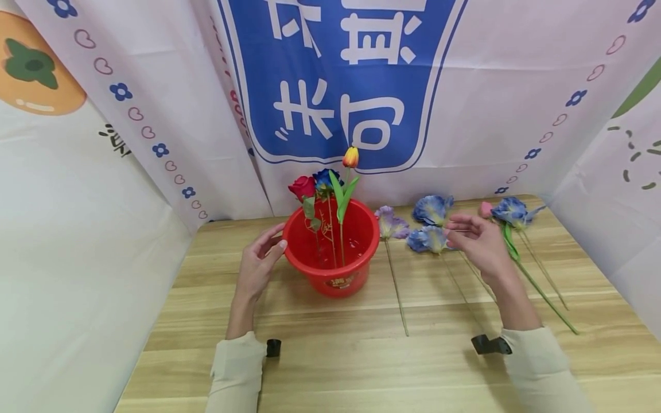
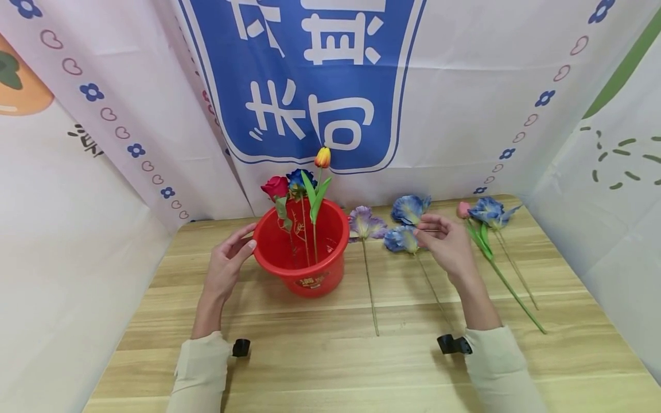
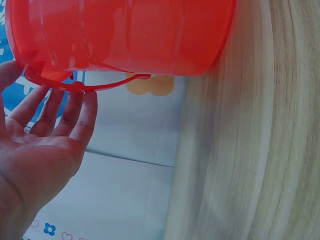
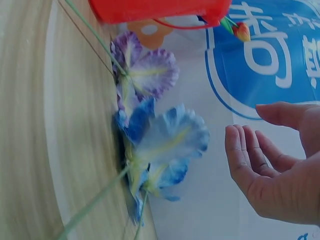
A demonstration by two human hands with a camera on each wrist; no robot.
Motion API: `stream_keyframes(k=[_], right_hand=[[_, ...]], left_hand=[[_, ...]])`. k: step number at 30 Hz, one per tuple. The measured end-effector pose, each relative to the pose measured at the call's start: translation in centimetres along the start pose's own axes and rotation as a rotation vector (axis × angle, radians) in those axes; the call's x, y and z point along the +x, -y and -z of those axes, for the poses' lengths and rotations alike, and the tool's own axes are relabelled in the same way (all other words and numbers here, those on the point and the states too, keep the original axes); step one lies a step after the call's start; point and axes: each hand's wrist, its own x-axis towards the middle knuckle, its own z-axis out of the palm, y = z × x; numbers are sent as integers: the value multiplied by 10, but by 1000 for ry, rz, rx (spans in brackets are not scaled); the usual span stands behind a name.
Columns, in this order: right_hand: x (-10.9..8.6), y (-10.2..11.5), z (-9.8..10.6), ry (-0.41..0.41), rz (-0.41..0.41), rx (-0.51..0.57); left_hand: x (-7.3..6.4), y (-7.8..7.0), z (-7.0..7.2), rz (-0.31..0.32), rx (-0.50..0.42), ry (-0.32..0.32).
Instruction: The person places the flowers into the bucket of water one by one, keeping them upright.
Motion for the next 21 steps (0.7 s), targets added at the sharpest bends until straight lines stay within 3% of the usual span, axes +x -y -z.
stream_keyframes(k=[21], right_hand=[[10, -1, -62, 120, -57, 52]], left_hand=[[-1, -1, 2, 9, 16, 8]])
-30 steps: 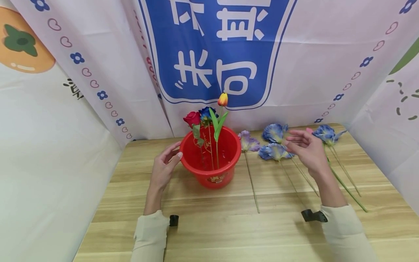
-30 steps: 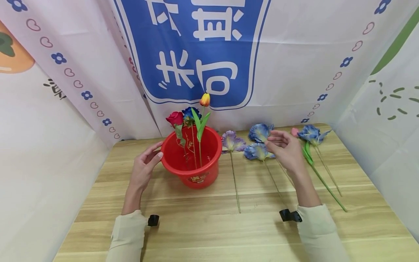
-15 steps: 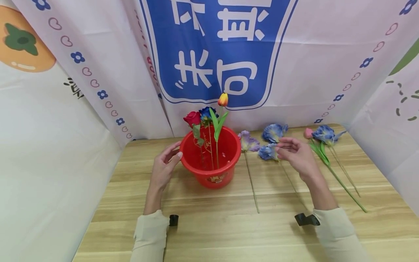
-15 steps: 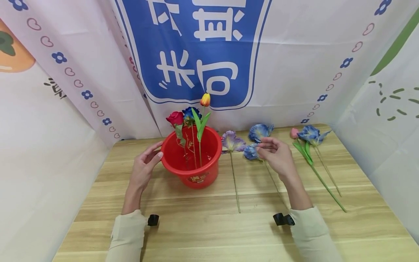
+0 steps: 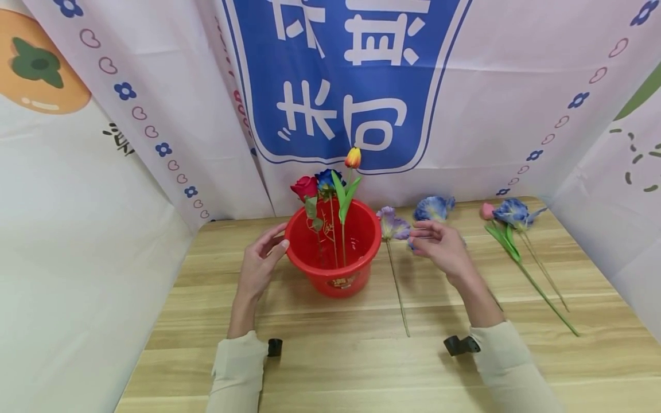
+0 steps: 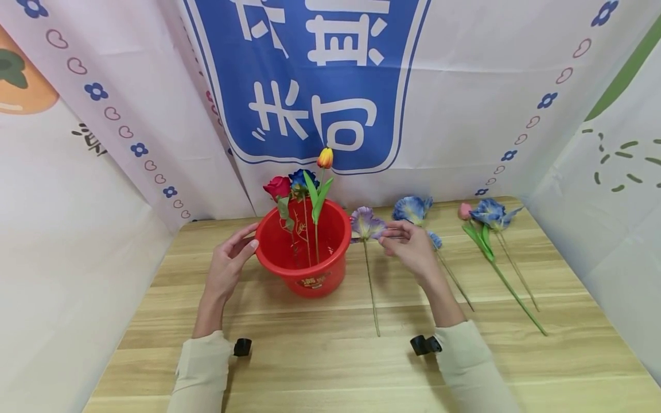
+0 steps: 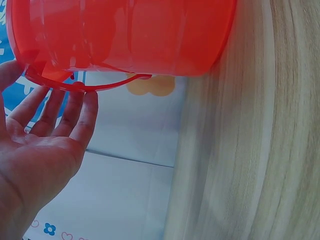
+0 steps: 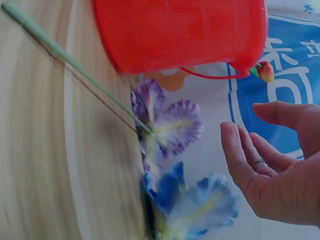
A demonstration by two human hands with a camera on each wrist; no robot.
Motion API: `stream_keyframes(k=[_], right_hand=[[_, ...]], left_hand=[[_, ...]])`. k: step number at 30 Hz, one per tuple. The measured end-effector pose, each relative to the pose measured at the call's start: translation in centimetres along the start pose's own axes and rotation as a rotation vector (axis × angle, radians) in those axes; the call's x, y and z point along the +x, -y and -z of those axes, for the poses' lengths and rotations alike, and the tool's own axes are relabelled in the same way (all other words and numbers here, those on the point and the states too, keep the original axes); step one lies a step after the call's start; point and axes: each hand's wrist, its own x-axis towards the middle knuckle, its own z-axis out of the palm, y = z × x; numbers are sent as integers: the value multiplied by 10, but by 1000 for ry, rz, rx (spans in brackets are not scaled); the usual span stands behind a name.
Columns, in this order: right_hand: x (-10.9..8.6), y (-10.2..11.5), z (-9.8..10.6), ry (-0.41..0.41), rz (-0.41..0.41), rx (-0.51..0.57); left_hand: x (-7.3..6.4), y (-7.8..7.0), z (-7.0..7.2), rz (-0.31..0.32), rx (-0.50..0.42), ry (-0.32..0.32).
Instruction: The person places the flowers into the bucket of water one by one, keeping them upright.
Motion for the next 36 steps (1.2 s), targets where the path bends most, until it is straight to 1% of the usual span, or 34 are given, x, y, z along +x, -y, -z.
stream_keyframes(k=[8, 13, 17, 24, 31, 36], right_hand=[[12, -14, -22, 45, -32, 5], [17, -24, -30, 40, -50, -32], [19, -30, -33, 31, -72, -61], [23, -40, -35, 42, -135, -57], [27, -49, -38, 20, -184, -83], [28, -53, -38, 35, -216, -91]], left_hand=[[0, -1, 0, 0, -19, 2], [0, -2, -1, 8, -24, 2], [0, -2, -1, 8, -29, -4], [0, -1, -1, 6, -39, -13], [0, 1, 0, -18, -49, -14], [2, 1, -1, -22, -36, -10]])
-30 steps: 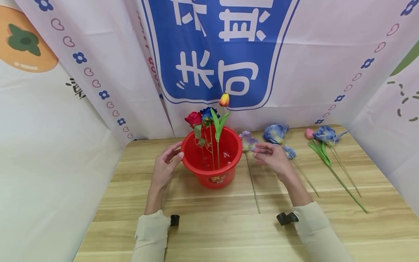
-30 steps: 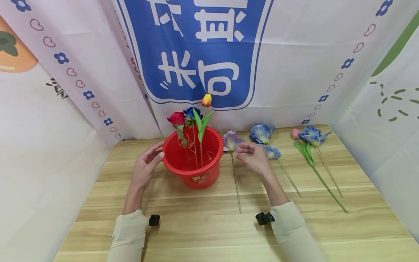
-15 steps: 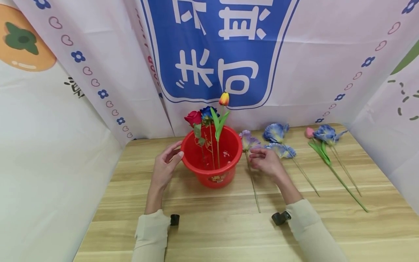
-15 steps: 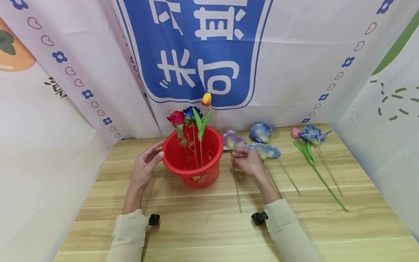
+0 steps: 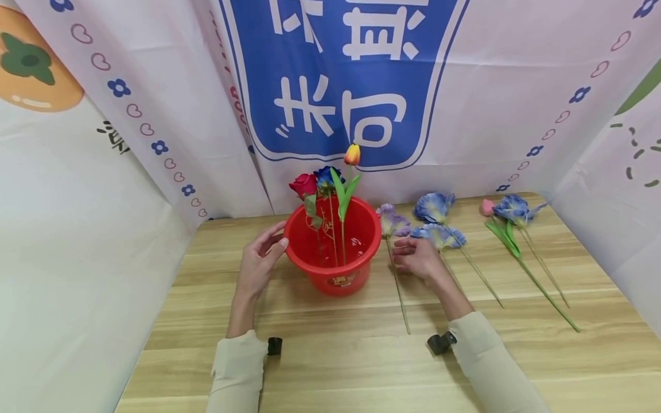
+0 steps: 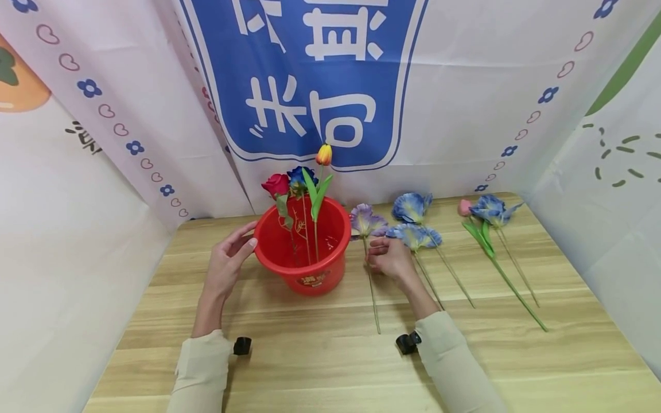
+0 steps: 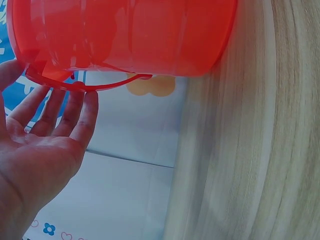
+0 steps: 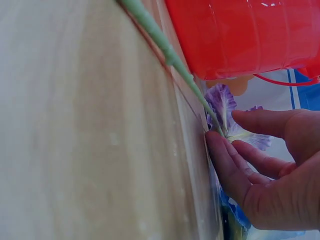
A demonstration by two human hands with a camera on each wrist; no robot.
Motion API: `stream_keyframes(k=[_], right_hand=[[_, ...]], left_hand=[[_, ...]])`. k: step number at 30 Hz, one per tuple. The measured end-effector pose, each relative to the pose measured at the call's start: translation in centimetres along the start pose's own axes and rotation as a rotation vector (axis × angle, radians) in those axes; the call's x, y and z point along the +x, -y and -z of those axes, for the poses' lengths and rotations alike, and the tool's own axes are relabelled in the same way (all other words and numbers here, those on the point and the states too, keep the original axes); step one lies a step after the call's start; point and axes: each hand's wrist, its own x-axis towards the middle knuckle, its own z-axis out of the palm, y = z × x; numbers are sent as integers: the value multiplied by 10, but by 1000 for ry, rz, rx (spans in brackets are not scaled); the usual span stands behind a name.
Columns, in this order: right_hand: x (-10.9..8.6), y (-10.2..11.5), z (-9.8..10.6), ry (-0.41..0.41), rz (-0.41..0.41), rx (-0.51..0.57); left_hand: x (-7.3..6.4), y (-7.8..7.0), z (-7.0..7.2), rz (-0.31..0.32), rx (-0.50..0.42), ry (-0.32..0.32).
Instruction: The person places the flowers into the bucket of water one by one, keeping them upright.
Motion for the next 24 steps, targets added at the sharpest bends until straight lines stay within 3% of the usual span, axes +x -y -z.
stream_keyframes(k=[13, 24], right_hand=[[1, 0, 0, 58, -62, 7], [-9, 14, 15, -9, 71, 72]], left_hand=[[1, -1, 1, 4, -2, 11], [0, -1, 1, 8, -9, 5]])
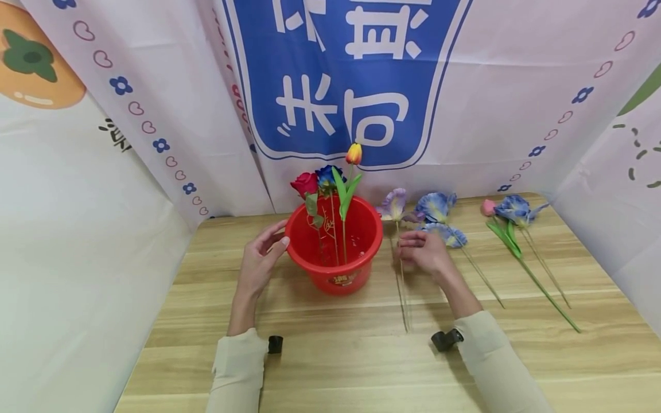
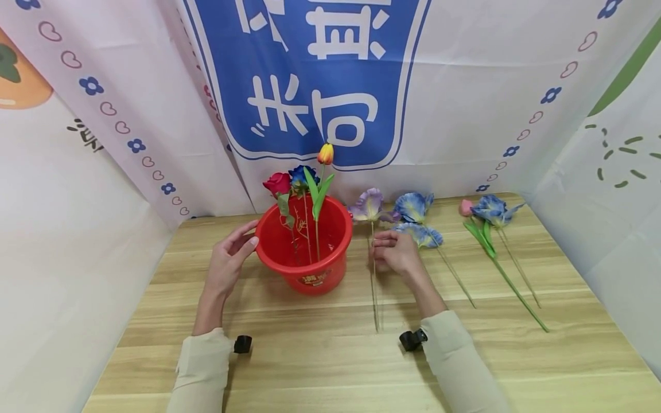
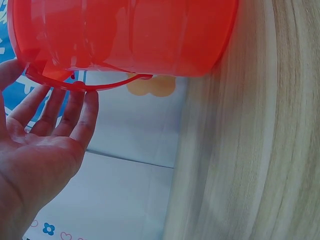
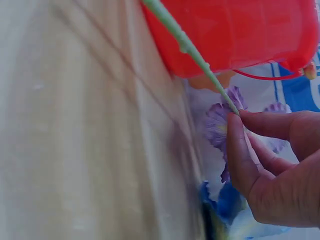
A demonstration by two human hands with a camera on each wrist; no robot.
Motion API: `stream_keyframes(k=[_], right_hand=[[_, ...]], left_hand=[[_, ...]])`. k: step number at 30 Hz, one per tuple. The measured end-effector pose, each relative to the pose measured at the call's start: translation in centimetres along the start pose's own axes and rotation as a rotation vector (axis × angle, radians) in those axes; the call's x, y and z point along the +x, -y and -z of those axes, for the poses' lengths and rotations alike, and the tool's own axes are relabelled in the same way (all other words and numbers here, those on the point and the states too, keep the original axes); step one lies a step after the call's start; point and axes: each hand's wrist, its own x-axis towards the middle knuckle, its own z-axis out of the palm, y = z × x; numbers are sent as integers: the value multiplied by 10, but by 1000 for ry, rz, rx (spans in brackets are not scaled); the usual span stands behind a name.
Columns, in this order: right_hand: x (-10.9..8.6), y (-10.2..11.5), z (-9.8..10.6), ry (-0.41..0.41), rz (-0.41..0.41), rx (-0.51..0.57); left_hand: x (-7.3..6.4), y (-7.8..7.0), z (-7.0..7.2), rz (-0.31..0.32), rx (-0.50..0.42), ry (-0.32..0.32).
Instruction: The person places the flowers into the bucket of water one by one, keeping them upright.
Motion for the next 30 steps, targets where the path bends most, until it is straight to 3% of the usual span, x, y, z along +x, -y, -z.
stream_keyframes(k=[13, 20, 30], right_hand=[[-6, 18, 7, -85, 153, 124], [-9, 24, 9, -98, 170, 193], [-15, 33, 12, -101, 194, 208]], left_hand=[[-1, 2, 0, 1, 9, -4], [-1, 2, 0, 0, 32, -3], [-1, -1, 0, 20, 58, 0]])
